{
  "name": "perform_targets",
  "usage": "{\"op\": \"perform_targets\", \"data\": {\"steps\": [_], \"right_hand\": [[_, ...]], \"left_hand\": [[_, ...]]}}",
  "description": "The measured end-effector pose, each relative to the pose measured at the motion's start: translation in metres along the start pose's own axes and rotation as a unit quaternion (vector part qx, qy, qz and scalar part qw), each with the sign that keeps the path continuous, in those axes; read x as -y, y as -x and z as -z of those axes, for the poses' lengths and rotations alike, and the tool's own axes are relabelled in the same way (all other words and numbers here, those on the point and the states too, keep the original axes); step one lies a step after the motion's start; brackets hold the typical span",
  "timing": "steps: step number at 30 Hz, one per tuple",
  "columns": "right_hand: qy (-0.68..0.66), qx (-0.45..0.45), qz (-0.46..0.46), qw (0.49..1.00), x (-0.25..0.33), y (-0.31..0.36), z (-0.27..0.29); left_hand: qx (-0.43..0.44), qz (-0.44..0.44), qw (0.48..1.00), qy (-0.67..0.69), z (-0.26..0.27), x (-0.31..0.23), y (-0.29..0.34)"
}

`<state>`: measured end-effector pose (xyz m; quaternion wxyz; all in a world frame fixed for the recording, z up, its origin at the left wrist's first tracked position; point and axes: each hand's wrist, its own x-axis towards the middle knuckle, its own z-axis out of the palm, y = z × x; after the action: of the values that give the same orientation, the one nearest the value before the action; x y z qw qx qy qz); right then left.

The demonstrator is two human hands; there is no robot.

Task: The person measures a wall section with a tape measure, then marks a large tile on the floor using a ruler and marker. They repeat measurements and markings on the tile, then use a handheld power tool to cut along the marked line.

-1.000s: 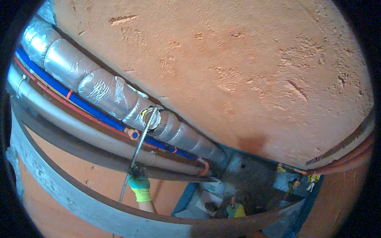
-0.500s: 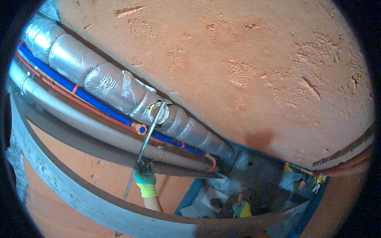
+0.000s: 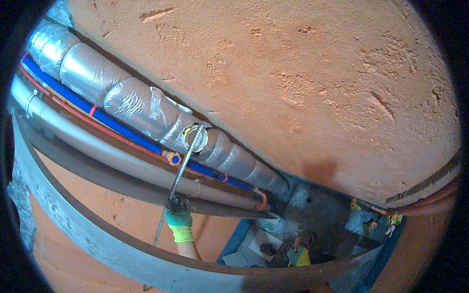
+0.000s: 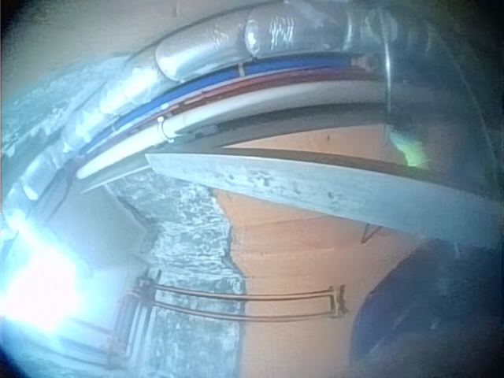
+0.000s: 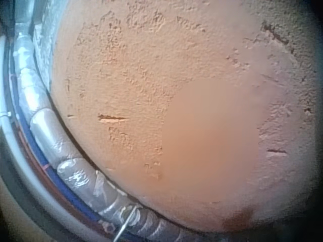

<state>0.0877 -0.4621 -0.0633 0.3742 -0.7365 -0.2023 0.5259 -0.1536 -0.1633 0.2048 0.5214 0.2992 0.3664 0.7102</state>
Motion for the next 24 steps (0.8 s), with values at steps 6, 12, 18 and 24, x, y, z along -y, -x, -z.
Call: {"op": "perform_targets", "data": {"steps": [6, 12, 18, 24], "right_hand": [[0.012, 0.005, -0.025, 1.000, 0.000, -0.003, 0.000], [0.063, 0.045, -0.140, 0.987, 0.002, -0.012, -0.003], [-0.003, -0.031, -0.001, 1.000, 0.002, 0.003, 0.001], [-0.005, -0.023, -0.003, 1.000, -0.008, -0.009, -0.005]], "left_hand": [[0.007, 0.005, 1.000, -0.001, 0.002, 0.000, -0.002], [0.016, 0.009, 1.000, -0.005, 0.001, -0.001, -0.002], [0.033, -0.008, 0.999, -0.026, 0.002, 0.000, -0.002], [0.011, -0.003, 1.000, -0.018, 0.002, 0.000, -0.004]]}}
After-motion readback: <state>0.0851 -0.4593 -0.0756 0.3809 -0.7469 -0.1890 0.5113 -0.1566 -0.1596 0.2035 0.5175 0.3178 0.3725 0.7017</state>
